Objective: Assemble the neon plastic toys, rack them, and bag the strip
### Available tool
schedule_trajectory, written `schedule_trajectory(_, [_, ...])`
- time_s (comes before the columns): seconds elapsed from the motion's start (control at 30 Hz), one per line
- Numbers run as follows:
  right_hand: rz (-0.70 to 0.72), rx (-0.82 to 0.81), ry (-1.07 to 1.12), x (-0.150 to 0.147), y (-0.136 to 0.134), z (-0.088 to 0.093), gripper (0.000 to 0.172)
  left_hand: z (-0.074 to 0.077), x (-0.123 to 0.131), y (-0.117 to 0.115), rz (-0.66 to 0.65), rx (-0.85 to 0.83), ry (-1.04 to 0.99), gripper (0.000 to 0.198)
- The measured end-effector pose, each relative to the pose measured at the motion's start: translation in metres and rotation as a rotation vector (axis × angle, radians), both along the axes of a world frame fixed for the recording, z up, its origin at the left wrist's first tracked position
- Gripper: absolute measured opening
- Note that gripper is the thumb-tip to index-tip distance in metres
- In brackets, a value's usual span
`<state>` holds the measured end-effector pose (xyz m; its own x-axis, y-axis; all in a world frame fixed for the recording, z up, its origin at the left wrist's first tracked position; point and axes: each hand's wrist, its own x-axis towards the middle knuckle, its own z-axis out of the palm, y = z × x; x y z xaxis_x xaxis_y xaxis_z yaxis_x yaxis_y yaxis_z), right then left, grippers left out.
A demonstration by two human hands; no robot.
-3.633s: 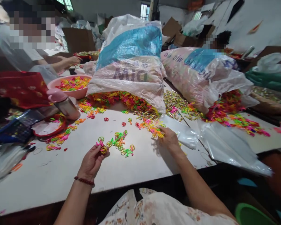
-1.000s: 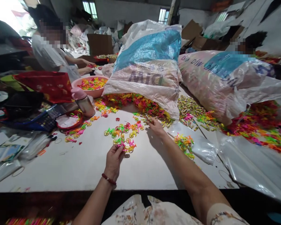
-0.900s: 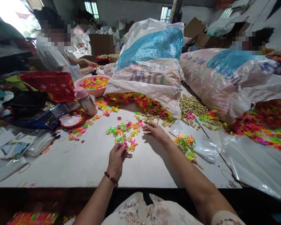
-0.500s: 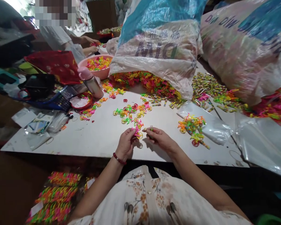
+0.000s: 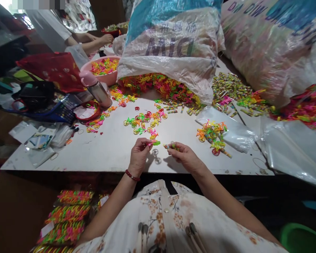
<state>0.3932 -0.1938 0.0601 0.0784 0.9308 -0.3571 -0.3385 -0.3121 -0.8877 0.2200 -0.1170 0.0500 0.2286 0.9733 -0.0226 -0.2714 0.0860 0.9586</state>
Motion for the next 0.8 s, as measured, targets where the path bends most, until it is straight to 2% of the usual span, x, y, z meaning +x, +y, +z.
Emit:
schedule_trajectory(0.13, [-0.026, 0.008, -0.058, -0.004, -0.001, -0.001, 0.032, -0.005, -0.002, -0.002, -0.061, -0.063, -0.04, 0.009])
schedule_trajectory(0.3, [-0.047, 0.142, -0.206, -0.01, 0.001, -0.01, 0.03, -0.004, -0.001, -0.006, -0.149, -0.217, -0.088, 0.012])
schedule_trajectory(0.43, [0.009, 0.206, -0.303, -0.016, 0.0, -0.016, 0.026, -0.004, 0.004, -0.007, -0.097, -0.285, -0.142, 0.019])
schedule_trajectory(0.6, [0.042, 0.231, -0.342, -0.021, -0.001, -0.015, 0.026, -0.002, 0.008, -0.007, -0.027, -0.401, -0.203, 0.042])
schedule_trajectory(0.7, [0.026, 0.243, -0.384, -0.02, 0.0, -0.017, 0.027, -0.002, 0.008, -0.007, -0.068, -0.499, -0.191, 0.039])
schedule_trajectory(0.8, [-0.004, 0.241, -0.429, -0.017, 0.0, -0.02, 0.028, -0.002, 0.009, -0.01, -0.082, -0.502, -0.187, 0.035])
